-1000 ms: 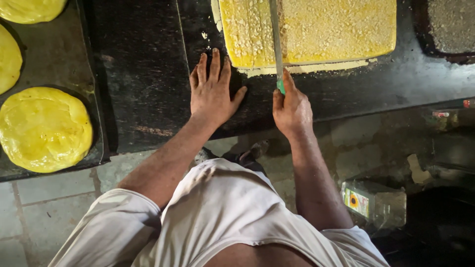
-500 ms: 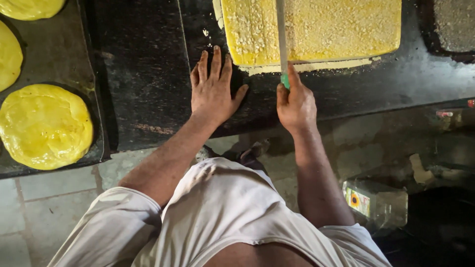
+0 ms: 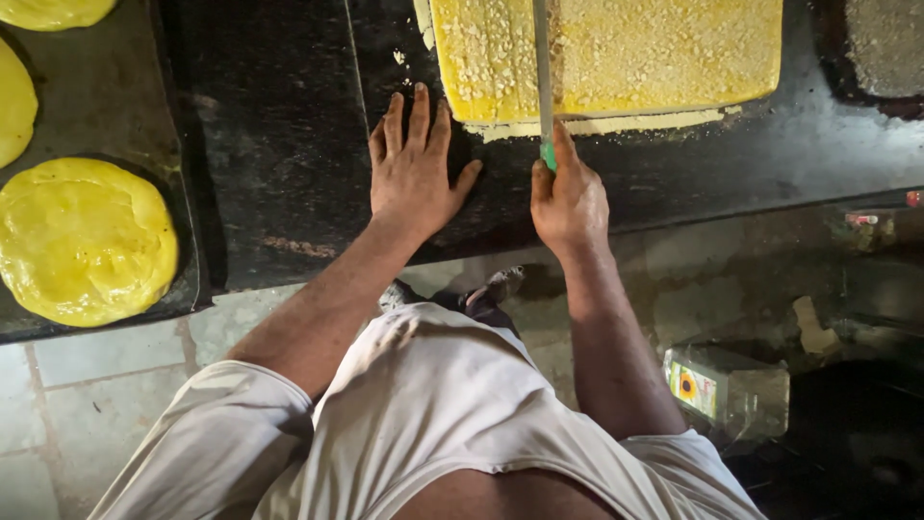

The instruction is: Cutting a large sheet of prepared dough into sections using a long knife.

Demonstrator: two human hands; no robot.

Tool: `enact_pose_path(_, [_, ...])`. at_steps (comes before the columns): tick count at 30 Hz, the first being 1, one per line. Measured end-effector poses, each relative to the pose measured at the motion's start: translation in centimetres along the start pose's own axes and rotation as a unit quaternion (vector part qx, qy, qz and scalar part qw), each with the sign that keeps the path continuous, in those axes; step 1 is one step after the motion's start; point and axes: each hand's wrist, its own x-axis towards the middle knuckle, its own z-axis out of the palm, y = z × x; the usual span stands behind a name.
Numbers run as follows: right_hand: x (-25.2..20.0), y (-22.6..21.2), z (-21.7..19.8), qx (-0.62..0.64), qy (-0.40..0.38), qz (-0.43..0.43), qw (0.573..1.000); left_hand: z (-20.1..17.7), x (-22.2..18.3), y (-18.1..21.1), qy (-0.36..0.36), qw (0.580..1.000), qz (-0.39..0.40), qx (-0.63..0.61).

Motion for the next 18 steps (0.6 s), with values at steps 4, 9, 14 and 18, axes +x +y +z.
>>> enact_pose_path(4, [-1.1,0.7,0.2,0.018,0.014,-0.029,0.999,0.2,0.1,-0.1,0.009,1.000,0.003,0.004])
enact_pose_path(9, [-2.3,-0.4,-0.9,0.020,0.013,-0.019,1.000,-0.1,0.0,0.1,0.008,1.000,0.001,-0.002])
enact_pose_path(14, [-3.4,-0.8,-1.4,0.042,0.021,-0.035,0.998,0.1,0.1,-0.1,-0.001,1.000,0.002,0.000])
enact_pose_path(18, [-3.7,-1.5,-1.9,0.035,-0.022,0.041,0.998,0.7,0.3,-0.3,0.002,1.000,0.005,0.001])
